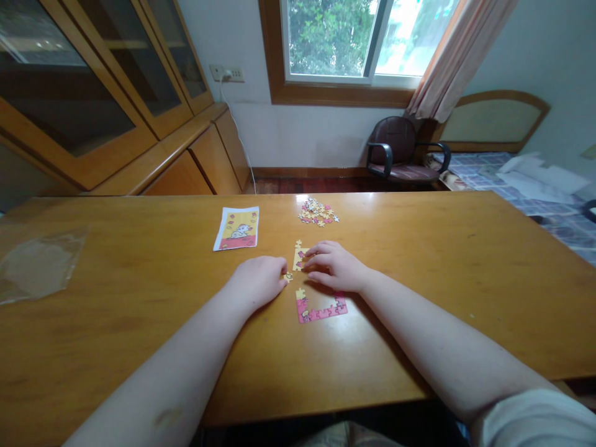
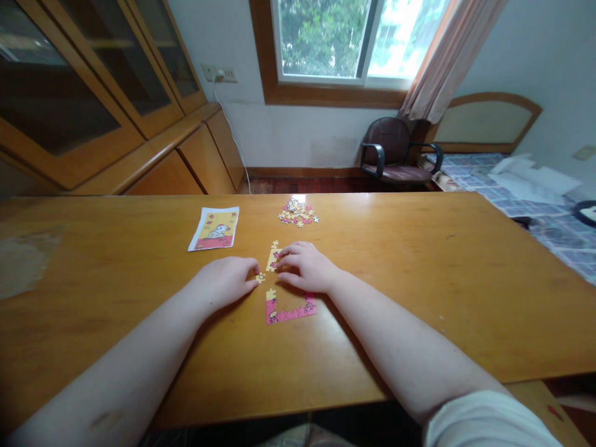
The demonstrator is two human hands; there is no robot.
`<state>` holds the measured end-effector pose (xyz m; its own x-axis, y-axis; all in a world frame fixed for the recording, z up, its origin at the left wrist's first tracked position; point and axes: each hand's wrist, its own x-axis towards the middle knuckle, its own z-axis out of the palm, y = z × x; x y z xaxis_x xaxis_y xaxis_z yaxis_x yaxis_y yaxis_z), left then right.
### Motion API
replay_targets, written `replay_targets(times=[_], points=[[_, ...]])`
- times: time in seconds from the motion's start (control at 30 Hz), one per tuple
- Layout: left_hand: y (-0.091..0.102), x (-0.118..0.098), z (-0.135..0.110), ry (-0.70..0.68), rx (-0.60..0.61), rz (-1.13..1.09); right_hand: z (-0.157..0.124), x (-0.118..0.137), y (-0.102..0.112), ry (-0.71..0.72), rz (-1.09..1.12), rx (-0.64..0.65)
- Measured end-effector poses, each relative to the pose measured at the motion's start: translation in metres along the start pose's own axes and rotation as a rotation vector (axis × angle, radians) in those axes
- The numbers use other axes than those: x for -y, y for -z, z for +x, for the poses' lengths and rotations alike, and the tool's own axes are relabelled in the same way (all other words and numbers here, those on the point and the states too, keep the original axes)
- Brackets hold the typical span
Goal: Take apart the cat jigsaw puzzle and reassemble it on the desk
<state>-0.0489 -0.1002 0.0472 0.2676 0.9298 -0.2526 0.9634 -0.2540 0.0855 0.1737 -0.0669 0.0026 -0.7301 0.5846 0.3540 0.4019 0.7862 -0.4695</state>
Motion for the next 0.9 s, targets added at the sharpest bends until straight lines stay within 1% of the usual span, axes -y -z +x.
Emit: replay_targets(times=[0.17, 0.43, 0.63, 0.77, 0.9], points=[[-0.0018, -0.0030, 0.0020, -0.015, 0.014, -0.004, 0.0002, -0.0010, -0.0007, 0.006, 0.000, -0.007], [-0.0039, -0.0001, 0.0050, -0.050, 0.058, -0.071, 0.0001, -0.0006, -0.0006, 0.005, 0.000, -0.011], [-0.0060, -0.0024, 0.0067, -0.093, 0.026, -0.062, -0.0002, -0.0011, -0.0015, 0.001, 0.000, -0.012], [-0.0077, -0.0068, 0.0076, -0.101, -0.010, -0.033, 0.0005, -0.0006, -0.0016, -0.002, 0.001, -0.014], [-0.0085, -0.0085, 0.0073, -0.108, -0.021, -0.019, 0.0011, -0.0001, -0.0011, -0.003, 0.006, -0.013]])
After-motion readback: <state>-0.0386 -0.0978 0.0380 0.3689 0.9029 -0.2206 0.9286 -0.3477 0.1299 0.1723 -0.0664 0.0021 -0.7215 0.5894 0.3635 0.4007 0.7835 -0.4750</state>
